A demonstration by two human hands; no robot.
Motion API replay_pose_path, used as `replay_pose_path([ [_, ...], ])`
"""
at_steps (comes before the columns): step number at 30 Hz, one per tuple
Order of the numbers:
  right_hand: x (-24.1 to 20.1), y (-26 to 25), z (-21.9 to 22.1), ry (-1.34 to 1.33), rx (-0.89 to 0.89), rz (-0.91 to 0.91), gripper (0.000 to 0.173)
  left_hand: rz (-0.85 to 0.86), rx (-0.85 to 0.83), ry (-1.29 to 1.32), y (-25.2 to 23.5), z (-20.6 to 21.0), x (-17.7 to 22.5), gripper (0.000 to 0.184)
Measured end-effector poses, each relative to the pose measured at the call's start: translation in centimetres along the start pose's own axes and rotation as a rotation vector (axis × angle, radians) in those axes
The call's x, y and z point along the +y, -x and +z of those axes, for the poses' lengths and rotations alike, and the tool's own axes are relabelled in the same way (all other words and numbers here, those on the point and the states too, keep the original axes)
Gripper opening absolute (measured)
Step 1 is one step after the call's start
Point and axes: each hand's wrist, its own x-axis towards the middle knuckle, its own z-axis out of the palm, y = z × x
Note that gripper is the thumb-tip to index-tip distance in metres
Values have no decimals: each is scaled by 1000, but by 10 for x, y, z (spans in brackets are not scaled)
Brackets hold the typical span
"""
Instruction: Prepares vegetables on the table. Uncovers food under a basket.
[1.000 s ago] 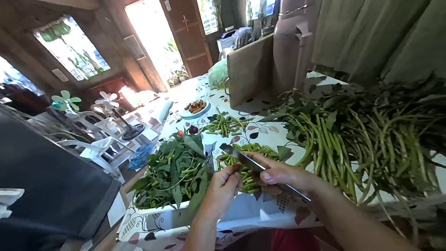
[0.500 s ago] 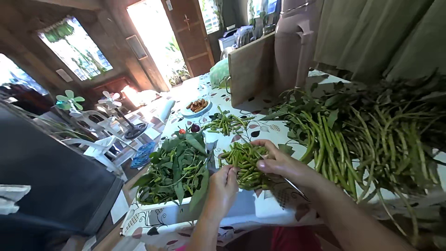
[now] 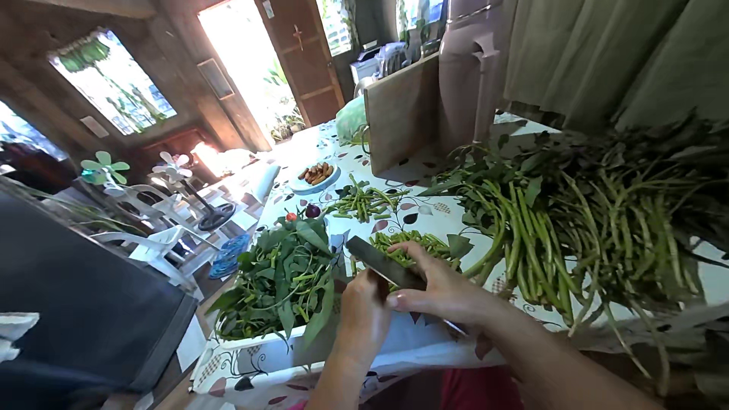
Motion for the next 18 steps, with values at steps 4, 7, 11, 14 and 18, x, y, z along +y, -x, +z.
replay_pose_path([
  [4, 2, -8, 11, 91, 281, -3, 83, -125, -141, 191, 9, -3, 8, 22],
  [7, -1, -7, -8, -144, 205, 75, 79, -194, -232, 415, 5, -6, -3, 42],
  [11, 4, 0, -21, -306, -124, 83, 104, -375, -198, 635, -11, -8, -11, 36],
  [14, 8, 1, -21, -356, -255, 53, 113, -395, -213, 724, -14, -6, -7, 26],
  [18, 6, 1, -17, -329, -262, 28, 100, -343, -207, 734, -11, -4, -6, 19],
])
